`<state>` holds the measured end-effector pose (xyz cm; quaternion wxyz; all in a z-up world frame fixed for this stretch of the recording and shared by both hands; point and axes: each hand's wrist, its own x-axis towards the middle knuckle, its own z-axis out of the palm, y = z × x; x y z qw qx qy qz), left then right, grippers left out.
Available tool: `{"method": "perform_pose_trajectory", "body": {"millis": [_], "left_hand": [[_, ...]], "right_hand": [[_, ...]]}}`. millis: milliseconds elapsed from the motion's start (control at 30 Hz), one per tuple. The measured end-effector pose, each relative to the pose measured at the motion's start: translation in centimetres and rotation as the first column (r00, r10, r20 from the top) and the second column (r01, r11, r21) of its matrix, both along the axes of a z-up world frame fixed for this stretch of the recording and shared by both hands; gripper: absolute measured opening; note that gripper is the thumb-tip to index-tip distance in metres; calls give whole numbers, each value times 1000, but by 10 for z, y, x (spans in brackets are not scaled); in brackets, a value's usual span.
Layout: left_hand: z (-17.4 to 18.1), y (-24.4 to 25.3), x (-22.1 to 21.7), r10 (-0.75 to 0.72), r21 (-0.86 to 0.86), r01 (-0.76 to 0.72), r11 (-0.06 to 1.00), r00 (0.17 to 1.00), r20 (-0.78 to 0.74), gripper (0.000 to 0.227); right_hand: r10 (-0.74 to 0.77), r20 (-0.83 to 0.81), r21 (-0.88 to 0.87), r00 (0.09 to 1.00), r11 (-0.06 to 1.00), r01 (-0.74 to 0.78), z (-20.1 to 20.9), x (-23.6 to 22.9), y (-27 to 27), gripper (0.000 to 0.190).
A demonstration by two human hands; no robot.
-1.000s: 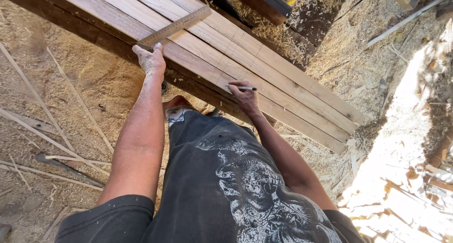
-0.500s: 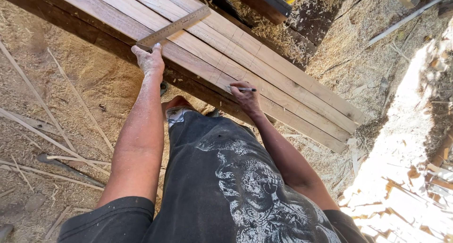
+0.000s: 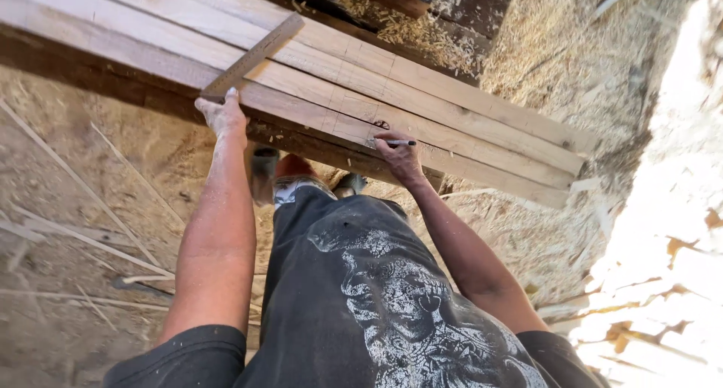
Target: Measuring and marking wooden planks using a ruler, square, and pencil.
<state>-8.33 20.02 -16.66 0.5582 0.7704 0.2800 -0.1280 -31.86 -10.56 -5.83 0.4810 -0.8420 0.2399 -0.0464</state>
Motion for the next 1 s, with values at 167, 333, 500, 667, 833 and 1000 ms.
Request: {"method": "perform_pose_trajectory", "body": {"millis": [167,333,500,667,833,1000], "left_hand": [[-12,11,4,-88,10,89,996,994,-66,100],[-3,16,9,-133,-58,136,989,990,53,87],[-71,45,22,-204,88,189,978,953,223,82],[19,33,15,-130,-393,123,911,991,7,62],[45,41,11,-200,-455,160,876,979,-41,45],[33,39,17,-251,-415,233,880,968,11,30]], "right_hand": [[25,51,37,998,999,-27,-42,-10,-7,20],[-143,-11,2,990,990,143,-16,-8,15,18],[-369,150,239,917,914,329,-64,-48,55,16],[-463,-38,120,886,878,464,-53,-99,115,19],[-493,-95,130,865,855,501,-55,-105,121,23],[-615,-64,144,786,773,617,-23,-86,116,20]]}}
